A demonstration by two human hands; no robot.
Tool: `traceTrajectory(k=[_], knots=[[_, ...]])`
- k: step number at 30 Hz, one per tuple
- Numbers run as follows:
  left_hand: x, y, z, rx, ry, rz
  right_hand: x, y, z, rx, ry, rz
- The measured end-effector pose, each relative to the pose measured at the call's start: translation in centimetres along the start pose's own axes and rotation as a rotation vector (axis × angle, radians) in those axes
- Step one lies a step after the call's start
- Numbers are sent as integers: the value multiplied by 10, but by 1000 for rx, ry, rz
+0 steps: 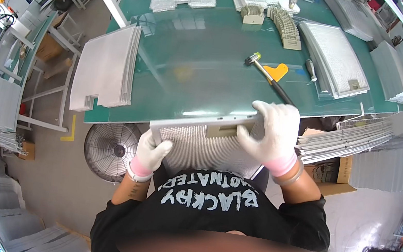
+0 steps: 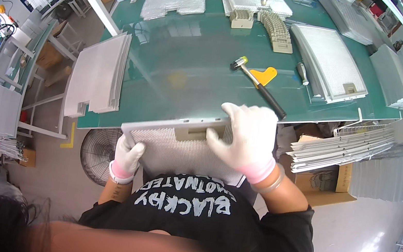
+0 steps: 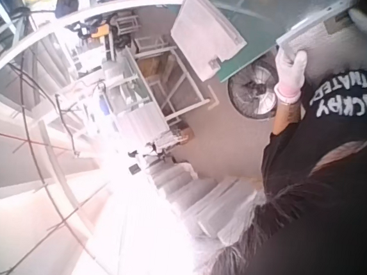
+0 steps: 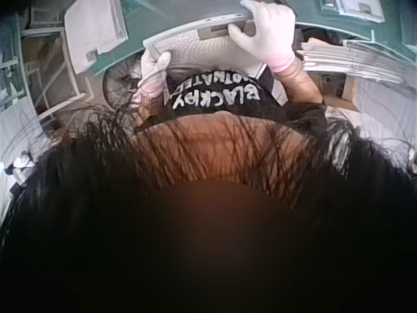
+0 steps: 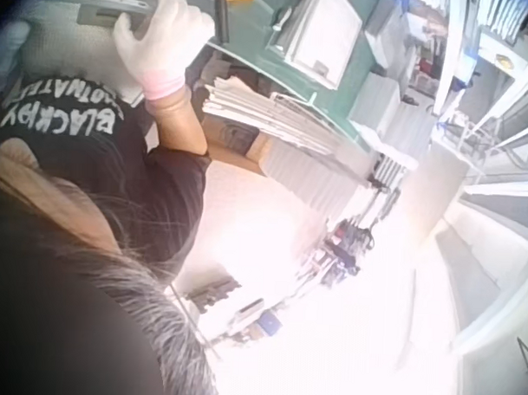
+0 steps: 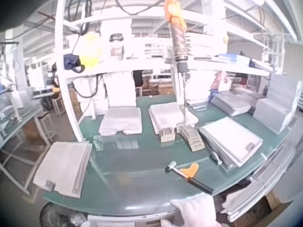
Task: Assemble a metal mesh filter by fitting components together and securing with tools.
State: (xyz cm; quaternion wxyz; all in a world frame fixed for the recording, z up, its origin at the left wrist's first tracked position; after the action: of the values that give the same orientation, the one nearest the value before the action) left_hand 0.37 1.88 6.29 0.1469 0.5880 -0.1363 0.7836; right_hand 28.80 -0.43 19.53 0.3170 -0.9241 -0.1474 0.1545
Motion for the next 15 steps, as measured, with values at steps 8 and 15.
traceTrajectory(k=[8,15], knots=[[14,21,19,-60,-143,55,-1,24,-13,-102,-41,152],[40,15,49,-209,-186,242,-1,36,-24,34,-40,93]])
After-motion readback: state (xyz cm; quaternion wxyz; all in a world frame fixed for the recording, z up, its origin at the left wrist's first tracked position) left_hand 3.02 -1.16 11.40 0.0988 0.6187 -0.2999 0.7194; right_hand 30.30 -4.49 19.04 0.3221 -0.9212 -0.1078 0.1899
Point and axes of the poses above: each hand's wrist, its own y-axis away from the middle knuckle, its own z-axis out of the palm, x = y × z, the point moved 6 cm from there along -y, towards the middle knuckle, and after that the axes turned 2 degrees about y, right-handed, at the moved point
